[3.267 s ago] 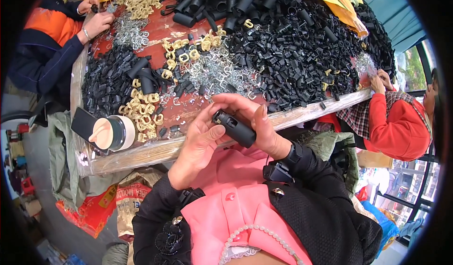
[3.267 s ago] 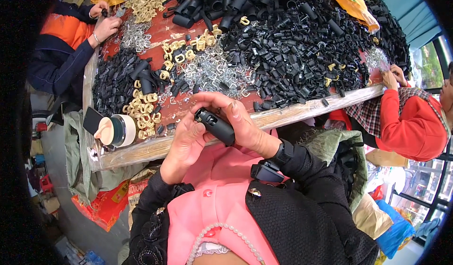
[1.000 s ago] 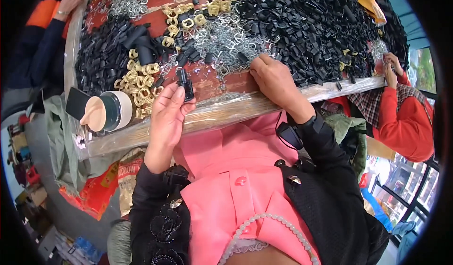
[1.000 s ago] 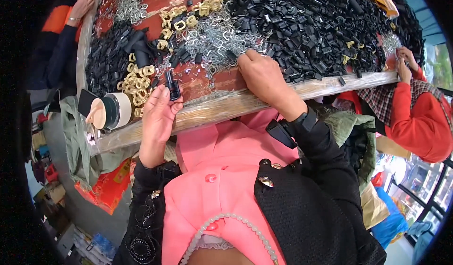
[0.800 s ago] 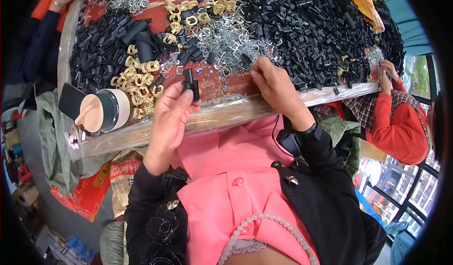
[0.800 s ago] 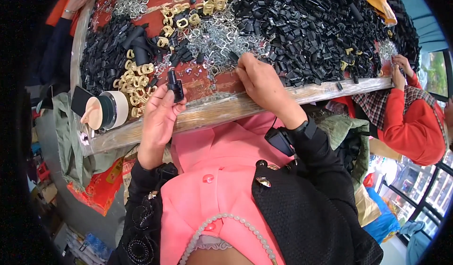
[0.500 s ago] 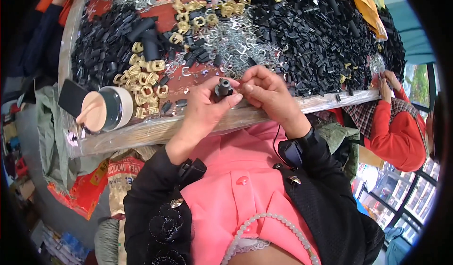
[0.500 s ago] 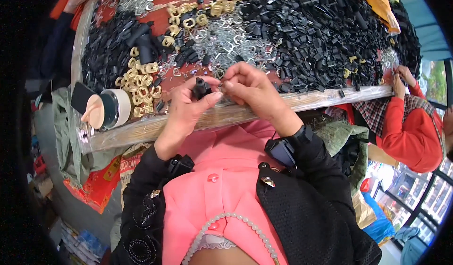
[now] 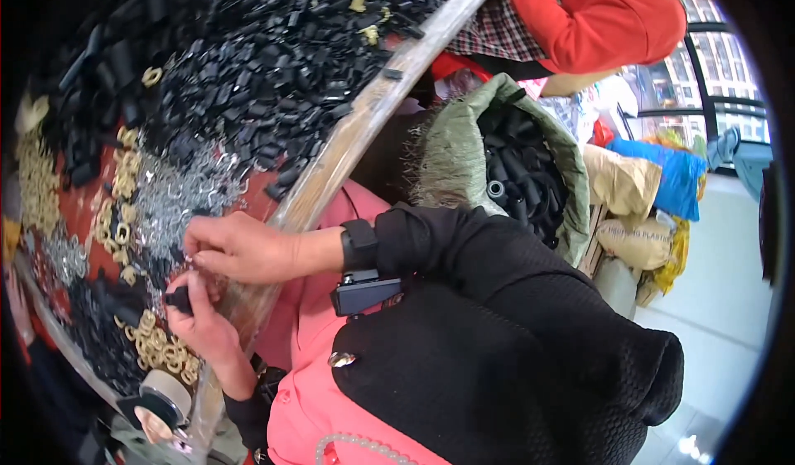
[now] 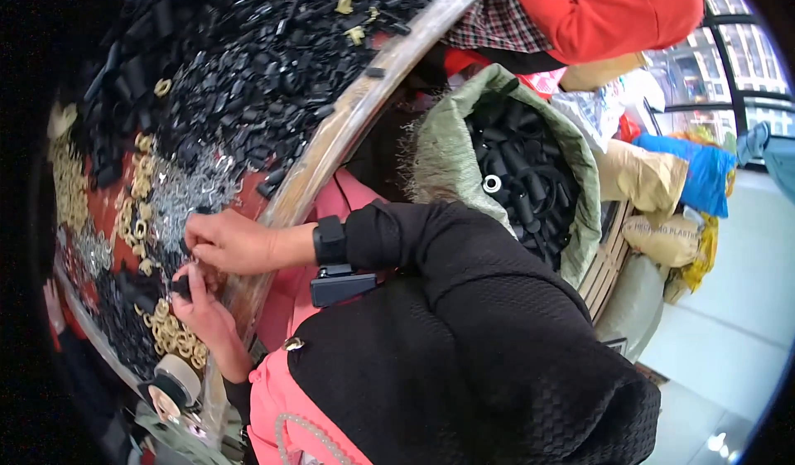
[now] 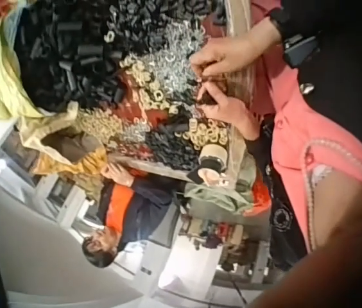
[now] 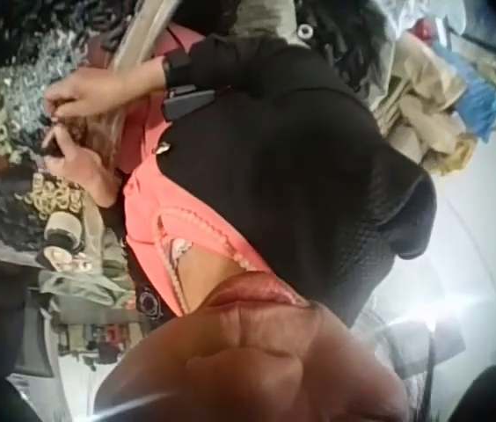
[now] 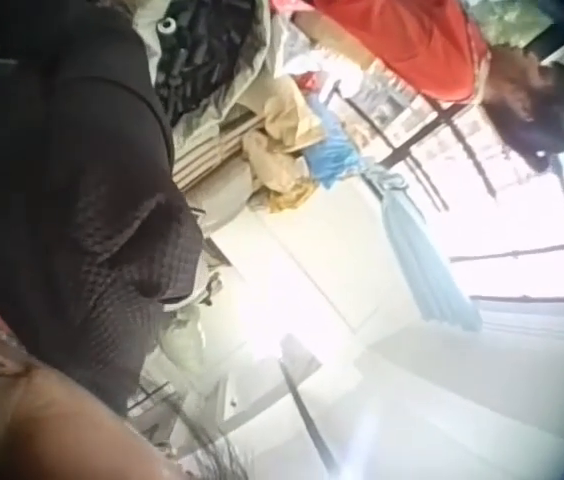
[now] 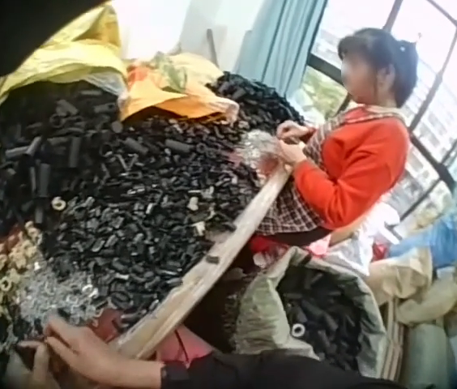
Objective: The person assembles components by hand, picking up a black plastic housing and inserting a small metal clip and a black plastic pin into it. They then slide a larger black plastic sleeve over the assembly and place the finished unit onto the table.
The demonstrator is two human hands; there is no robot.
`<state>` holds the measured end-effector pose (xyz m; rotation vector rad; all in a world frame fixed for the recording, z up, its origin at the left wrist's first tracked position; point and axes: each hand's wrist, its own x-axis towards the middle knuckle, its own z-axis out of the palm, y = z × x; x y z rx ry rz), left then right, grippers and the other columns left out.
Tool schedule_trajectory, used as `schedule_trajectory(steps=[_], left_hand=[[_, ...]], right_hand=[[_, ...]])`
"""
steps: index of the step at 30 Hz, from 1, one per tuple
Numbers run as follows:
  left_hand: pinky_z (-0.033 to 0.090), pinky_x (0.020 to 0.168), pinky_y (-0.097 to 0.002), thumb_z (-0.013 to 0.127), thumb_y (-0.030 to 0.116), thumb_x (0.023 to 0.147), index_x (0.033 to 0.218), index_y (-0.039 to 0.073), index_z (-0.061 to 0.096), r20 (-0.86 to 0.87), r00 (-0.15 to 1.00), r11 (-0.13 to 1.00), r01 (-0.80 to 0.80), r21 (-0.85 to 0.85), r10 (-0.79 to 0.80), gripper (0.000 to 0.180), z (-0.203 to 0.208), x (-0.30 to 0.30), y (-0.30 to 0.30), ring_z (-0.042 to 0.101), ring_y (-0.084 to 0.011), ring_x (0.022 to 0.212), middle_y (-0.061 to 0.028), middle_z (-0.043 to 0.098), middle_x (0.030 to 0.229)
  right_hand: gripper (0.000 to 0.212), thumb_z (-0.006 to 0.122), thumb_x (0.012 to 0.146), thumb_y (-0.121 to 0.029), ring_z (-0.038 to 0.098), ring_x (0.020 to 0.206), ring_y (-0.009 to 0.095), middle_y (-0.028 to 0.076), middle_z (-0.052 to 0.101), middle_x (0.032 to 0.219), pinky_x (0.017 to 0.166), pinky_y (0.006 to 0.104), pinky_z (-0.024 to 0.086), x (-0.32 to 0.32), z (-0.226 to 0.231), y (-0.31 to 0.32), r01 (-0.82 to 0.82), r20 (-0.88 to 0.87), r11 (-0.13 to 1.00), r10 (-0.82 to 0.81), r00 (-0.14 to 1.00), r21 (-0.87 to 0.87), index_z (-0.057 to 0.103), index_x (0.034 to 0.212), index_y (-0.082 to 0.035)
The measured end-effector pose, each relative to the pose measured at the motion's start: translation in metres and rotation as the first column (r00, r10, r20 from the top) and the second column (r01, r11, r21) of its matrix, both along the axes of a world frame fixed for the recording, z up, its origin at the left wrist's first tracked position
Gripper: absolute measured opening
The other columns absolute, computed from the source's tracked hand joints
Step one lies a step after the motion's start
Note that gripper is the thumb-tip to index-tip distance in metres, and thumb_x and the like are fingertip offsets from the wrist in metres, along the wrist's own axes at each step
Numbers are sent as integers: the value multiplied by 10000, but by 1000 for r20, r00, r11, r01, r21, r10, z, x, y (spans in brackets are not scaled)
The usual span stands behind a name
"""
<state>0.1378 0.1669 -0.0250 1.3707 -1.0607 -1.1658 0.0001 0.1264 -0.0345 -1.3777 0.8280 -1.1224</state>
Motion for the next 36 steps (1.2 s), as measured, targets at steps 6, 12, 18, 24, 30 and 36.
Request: schedule_trajectory(steps=[6, 12, 18, 24, 30, 36], left_hand=[[350, 567, -198, 506, 115, 833, 847, 30, 483, -400, 917, 989, 54, 136, 5, 89, 7, 3, -9, 405, -84, 604, -4, 466, 730], [361, 540, -203, 517, 109, 822, 873, 46, 481, -466, 868, 964, -48, 260, 169, 89, 17, -12, -7, 460, -79, 660, -19, 514, 775], [379, 488, -190, 542, 106, 806, 841, 30, 514, -503, 857, 949, 59, 308, 110, 88, 26, -9, 11, 491, -80, 553, -22, 533, 688], [391, 487, -191, 540, 112, 807, 795, 27, 532, -559, 828, 957, 127, 262, 43, 86, 25, 0, 18, 495, -79, 553, -18, 531, 667], [410, 532, -199, 492, 151, 841, 982, 9, 495, -867, 491, 954, 213, 210, 81, 200, 29, 10, 16, 512, -85, 641, -25, 548, 797], [426, 602, -205, 451, 181, 867, 1132, 1, 424, -828, 561, 961, 215, 172, 23, 322, 24, 13, 20, 525, -91, 741, -42, 547, 927]], right_hand=[[148, 534, 738, -121, 502, 669, 296, 106, 463, 716, 556, 364, 401, -26, 3, -20, 152, -360, 831, -388, 848, -536, 450, 820, -32], [147, 540, 736, -142, 494, 662, 274, 100, 447, 754, 540, 350, 394, -23, 15, -11, -208, -351, 873, 45, 935, -441, 447, 800, -47], [137, 568, 702, -29, 519, 621, 260, 97, 497, 723, 544, 346, 419, -23, 32, 7, -209, -417, 822, -37, 908, -529, 508, 824, -24], [128, 563, 699, 18, 521, 606, 253, 105, 519, 712, 543, 319, 419, -16, 47, 9, -293, -472, 848, 58, 880, -441, 516, 815, -8], [119, 558, 705, 32, 506, 573, 242, 99, 517, 705, 525, 305, 408, -4, 53, 0, -302, -413, 884, 141, 900, -357, 522, 811, -8], [121, 592, 660, 24, 505, 647, 222, 73, 523, 742, 566, 299, 398, -4, 52, -1, -307, -473, 860, 89, 877, -407, 545, 762, -22]])
